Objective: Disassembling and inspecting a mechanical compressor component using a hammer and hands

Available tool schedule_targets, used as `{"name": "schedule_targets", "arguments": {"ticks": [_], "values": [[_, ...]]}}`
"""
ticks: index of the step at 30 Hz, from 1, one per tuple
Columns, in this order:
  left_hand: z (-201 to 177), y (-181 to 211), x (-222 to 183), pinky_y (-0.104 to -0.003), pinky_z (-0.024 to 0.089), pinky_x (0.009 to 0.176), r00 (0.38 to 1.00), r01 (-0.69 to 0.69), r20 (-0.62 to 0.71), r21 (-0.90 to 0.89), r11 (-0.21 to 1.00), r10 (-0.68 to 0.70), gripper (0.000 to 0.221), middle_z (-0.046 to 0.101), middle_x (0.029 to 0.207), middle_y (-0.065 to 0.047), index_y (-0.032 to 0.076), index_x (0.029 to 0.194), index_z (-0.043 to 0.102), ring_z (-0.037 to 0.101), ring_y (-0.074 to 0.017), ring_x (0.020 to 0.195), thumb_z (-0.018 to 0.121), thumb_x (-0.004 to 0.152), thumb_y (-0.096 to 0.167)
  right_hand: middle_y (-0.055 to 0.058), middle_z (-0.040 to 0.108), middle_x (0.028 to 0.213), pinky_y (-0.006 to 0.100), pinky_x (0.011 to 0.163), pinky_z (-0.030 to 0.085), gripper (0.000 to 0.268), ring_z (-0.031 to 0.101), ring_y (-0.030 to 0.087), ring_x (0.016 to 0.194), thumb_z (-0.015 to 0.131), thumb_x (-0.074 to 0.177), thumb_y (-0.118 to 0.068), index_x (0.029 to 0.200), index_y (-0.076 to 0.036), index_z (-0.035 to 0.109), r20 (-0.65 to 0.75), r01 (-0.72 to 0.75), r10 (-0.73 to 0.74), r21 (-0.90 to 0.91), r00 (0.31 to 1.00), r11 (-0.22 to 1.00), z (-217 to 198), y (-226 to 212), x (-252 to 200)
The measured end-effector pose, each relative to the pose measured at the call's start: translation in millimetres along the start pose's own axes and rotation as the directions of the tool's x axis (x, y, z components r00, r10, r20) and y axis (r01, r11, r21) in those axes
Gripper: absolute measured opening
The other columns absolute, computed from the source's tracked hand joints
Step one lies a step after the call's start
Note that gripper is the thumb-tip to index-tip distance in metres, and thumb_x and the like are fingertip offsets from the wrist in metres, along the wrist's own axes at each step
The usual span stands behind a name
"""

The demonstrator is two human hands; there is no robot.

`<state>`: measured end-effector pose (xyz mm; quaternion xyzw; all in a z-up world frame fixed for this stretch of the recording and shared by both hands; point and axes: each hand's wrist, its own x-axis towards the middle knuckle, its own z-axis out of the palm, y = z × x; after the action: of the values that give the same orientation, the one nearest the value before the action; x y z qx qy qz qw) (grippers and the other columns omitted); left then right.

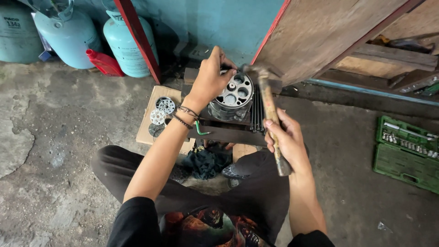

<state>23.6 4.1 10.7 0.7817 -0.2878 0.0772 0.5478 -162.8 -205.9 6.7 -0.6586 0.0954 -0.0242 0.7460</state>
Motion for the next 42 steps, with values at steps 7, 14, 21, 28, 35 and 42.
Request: {"name": "schedule_targets", "arguments": {"ticks": [7, 14, 21, 28, 35, 42], "values": [[3.8, -8.6, 0.2, -0.039, 0.055, 0.085, 1.000, 0.016, -0.007, -0.105, 0.994, -0.016, 0.044, 0.078, 0.089, -0.010, 0.012, 0.100, 0.035, 0.076, -0.0324, 0.089, 0.076, 0.087, 0.001, 0.016, 0.053, 0.089, 0.032, 0.028, 0.045, 0.057, 0.052, 0.018, 0.047, 0.061, 0.097, -0.006, 0.150, 0.002, 0.044, -0.001, 0.010, -0.010, 0.001, 1.000, 1.000, 6.2, -0.7, -2.4], [3.0, -11.3, 0.8, -0.039, 0.055, 0.087, 1.000, 0.023, 0.017, -0.115, 0.993, -0.021, 0.044, 0.079, 0.089, -0.010, 0.012, 0.100, 0.034, 0.076, -0.0314, 0.088, 0.075, 0.089, 0.001, 0.016, 0.053, 0.088, 0.033, 0.027, 0.044, 0.057, 0.051, 0.017, 0.047, 0.061, 0.096, -0.005, 0.149, 0.005, 0.043, -0.011, 0.017, -0.017, 0.007, 1.000, 1.000, 13.8, -4.3, -7.8], [3.8, -5.0, 1.3, -0.028, 0.051, 0.058, 0.999, -0.031, -0.045, -0.101, 0.994, 0.027, 0.044, 0.078, 0.090, -0.010, 0.005, 0.095, 0.033, 0.061, -0.0156, 0.062, 0.072, 0.080, -0.007, 0.005, 0.058, 0.083, 0.022, 0.037, 0.036, 0.042, 0.048, 0.008, 0.051, 0.061, 0.096, -0.007, 0.137, 0.000, 0.058, -0.046, -0.084, 0.085, 0.022, 0.995, 0.996, 21.3, -13.2, -12.5], [3.4, -5.2, 0.4, -0.028, 0.052, 0.063, 0.998, -0.019, -0.054, -0.097, 0.995, 0.013, 0.042, 0.079, 0.093, -0.009, 0.004, 0.096, 0.034, 0.059, -0.0163, 0.064, 0.071, 0.080, -0.005, 0.006, 0.062, 0.093, 0.020, 0.035, 0.036, 0.039, 0.048, 0.006, 0.051, 0.058, 0.095, -0.003, 0.135, -0.001, 0.056, 0.022, -0.062, 0.060, 0.083, 0.998, 0.995, 6.3, -3.5, -6.5], [-8.3, 14.3, -2.2, -0.042, 0.054, 0.067, 0.966, -0.259, 0.056, 0.132, 0.957, 0.254, 0.041, 0.078, 0.092, -0.012, -0.002, 0.108, 0.036, 0.075, -0.0335, 0.077, 0.069, 0.083, -0.004, 0.007, 0.062, 0.095, 0.020, 0.035, 0.036, 0.044, 0.048, 0.007, 0.052, 0.059, 0.095, -0.004, 0.139, -0.003, 0.056, -0.060, -0.032, 0.040, 0.122, 0.997, 0.992, -9.2, -4.0, -14.6], [6.3, -5.6, 17.6, -0.044, 0.053, 0.054, 0.885, -0.451, 0.181, 0.562, 0.693, 0.430, 0.030, 0.066, 0.078, -0.014, 0.001, 0.116, 0.040, 0.065, -0.0334, 0.058, 0.062, 0.096, 0.009, 0.009, 0.062, 0.097, 0.022, 0.038, 0.039, 0.048, 0.050, 0.009, 0.053, 0.058, 0.097, -0.004, 0.144, -0.002, 0.053, -0.070, -0.044, 0.044, -0.004, 0.997, 0.999, -1.1, -7.1, -29.0]]}}
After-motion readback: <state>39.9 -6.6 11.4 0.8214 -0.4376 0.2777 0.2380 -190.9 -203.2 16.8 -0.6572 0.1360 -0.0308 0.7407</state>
